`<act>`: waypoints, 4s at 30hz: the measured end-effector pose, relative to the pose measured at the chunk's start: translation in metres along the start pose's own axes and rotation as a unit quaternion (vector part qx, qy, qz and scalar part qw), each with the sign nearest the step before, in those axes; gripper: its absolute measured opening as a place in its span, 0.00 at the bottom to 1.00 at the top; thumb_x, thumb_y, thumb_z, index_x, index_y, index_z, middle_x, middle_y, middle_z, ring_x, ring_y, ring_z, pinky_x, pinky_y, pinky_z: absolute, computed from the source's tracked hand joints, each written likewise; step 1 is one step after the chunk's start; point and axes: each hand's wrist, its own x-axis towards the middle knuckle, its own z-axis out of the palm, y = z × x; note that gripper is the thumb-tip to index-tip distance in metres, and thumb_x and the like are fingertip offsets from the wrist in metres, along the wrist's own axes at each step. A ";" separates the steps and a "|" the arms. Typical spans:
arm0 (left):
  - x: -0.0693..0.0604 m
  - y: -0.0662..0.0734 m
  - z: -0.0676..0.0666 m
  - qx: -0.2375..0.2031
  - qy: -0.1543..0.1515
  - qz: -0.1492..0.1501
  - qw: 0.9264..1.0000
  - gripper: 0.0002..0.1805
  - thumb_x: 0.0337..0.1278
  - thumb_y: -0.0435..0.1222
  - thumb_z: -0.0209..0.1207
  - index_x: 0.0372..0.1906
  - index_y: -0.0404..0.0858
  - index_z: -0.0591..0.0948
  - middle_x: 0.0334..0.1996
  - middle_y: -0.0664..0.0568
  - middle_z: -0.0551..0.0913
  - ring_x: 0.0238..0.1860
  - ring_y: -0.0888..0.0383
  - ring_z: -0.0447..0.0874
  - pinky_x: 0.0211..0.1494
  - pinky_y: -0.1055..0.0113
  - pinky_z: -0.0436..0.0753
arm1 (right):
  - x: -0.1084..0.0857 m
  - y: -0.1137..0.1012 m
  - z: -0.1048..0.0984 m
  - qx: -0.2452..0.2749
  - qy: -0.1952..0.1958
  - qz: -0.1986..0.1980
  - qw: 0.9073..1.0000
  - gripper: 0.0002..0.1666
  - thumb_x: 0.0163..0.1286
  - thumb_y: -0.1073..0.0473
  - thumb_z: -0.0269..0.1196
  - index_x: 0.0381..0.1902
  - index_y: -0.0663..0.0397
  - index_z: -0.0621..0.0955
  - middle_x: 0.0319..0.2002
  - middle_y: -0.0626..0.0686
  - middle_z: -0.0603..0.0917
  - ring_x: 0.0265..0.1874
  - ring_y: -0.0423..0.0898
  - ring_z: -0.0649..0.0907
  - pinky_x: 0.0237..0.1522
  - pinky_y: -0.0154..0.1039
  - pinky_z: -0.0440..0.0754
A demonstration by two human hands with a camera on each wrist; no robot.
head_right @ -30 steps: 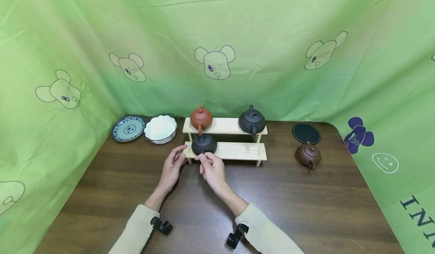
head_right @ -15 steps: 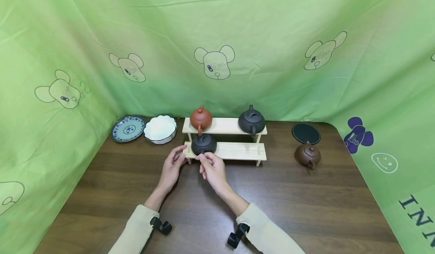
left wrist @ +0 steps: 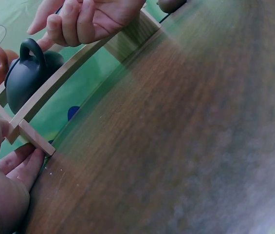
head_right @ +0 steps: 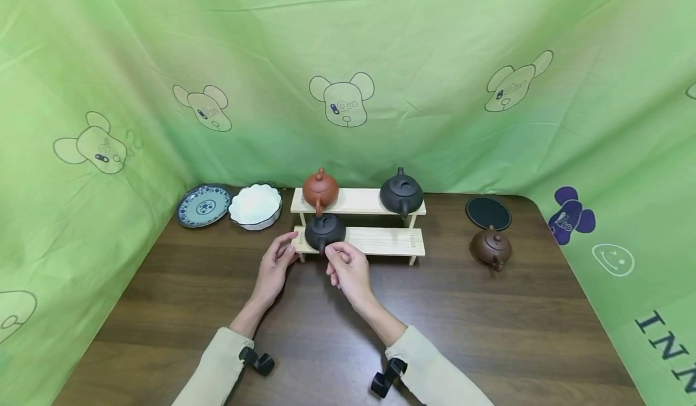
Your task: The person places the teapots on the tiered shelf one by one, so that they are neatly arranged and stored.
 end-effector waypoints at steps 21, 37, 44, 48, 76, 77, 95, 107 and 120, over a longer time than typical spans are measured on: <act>-0.004 0.026 0.005 0.017 -0.004 -0.017 1.000 0.19 0.87 0.32 0.56 0.73 0.35 0.80 0.68 0.37 0.84 0.64 0.52 0.87 0.66 0.62 0.90 | -0.019 -0.012 -0.034 -0.014 0.021 -0.029 0.999 0.13 0.84 0.66 0.61 0.53 0.77 0.83 0.20 0.45 0.80 0.13 0.35 0.73 0.14 0.24 0.69; -0.004 0.020 0.004 0.013 -0.003 -0.015 1.000 0.18 0.87 0.33 0.57 0.72 0.37 0.81 0.68 0.39 0.85 0.64 0.53 0.87 0.65 0.63 0.90 | -0.033 -0.024 -0.069 -0.021 0.043 -0.044 0.998 0.13 0.85 0.68 0.60 0.54 0.78 0.82 0.20 0.45 0.80 0.14 0.35 0.74 0.13 0.24 0.70; -0.004 0.015 0.002 -0.001 -0.009 0.013 1.000 0.19 0.87 0.35 0.57 0.72 0.36 0.81 0.67 0.38 0.85 0.63 0.53 0.87 0.64 0.64 0.91 | -0.035 -0.030 -0.084 -0.018 0.062 -0.060 0.996 0.14 0.86 0.67 0.59 0.54 0.80 0.80 0.20 0.45 0.79 0.13 0.34 0.74 0.12 0.24 0.69; -0.006 0.034 0.007 0.021 0.002 -0.031 0.999 0.19 0.87 0.30 0.54 0.73 0.33 0.79 0.68 0.35 0.84 0.64 0.51 0.86 0.65 0.65 0.89 | -0.033 -0.035 -0.094 -0.010 0.082 -0.063 0.995 0.13 0.87 0.67 0.59 0.54 0.78 0.81 0.20 0.46 0.79 0.13 0.34 0.74 0.13 0.24 0.69; -0.007 0.037 0.007 0.031 0.004 -0.046 0.998 0.19 0.87 0.29 0.54 0.73 0.33 0.79 0.68 0.36 0.84 0.64 0.52 0.86 0.67 0.64 0.89 | -0.037 -0.058 -0.185 0.045 0.215 -0.090 0.971 0.12 0.87 0.65 0.60 0.44 0.56 0.89 0.18 0.47 0.79 0.12 0.37 0.74 0.12 0.25 0.70; -0.007 0.036 0.006 0.034 0.004 -0.042 0.999 0.19 0.87 0.29 0.54 0.73 0.34 0.79 0.68 0.36 0.84 0.64 0.52 0.86 0.66 0.65 0.89 | -0.037 -0.058 -0.188 0.046 0.217 -0.090 0.971 0.12 0.87 0.65 0.60 0.44 0.57 0.89 0.18 0.48 0.79 0.12 0.38 0.74 0.12 0.25 0.70; -0.007 0.029 0.007 0.007 -0.003 -0.004 1.000 0.19 0.87 0.34 0.56 0.72 0.33 0.80 0.63 0.34 0.86 0.60 0.55 0.88 0.64 0.64 0.90 | -0.050 -0.046 -0.230 0.070 0.257 -0.078 0.961 0.11 0.86 0.64 0.62 0.44 0.57 0.90 0.17 0.48 0.81 0.12 0.38 0.76 0.11 0.26 0.70; -0.006 0.024 0.004 0.001 -0.004 0.004 1.000 0.18 0.87 0.35 0.57 0.72 0.35 0.81 0.66 0.36 0.85 0.62 0.54 0.88 0.65 0.62 0.90 | -0.059 -0.041 -0.252 0.086 0.281 -0.068 0.953 0.09 0.85 0.66 0.62 0.46 0.57 0.89 0.18 0.49 0.82 0.12 0.38 0.76 0.11 0.27 0.71; -0.005 0.036 0.008 0.020 -0.003 -0.050 0.999 0.19 0.88 0.29 0.53 0.74 0.33 0.78 0.69 0.36 0.83 0.64 0.51 0.86 0.70 0.58 0.88 | -0.064 -0.036 -0.268 0.080 0.300 -0.036 0.950 0.06 0.85 0.67 0.62 0.50 0.52 0.85 0.18 0.48 0.82 0.12 0.38 0.77 0.12 0.27 0.73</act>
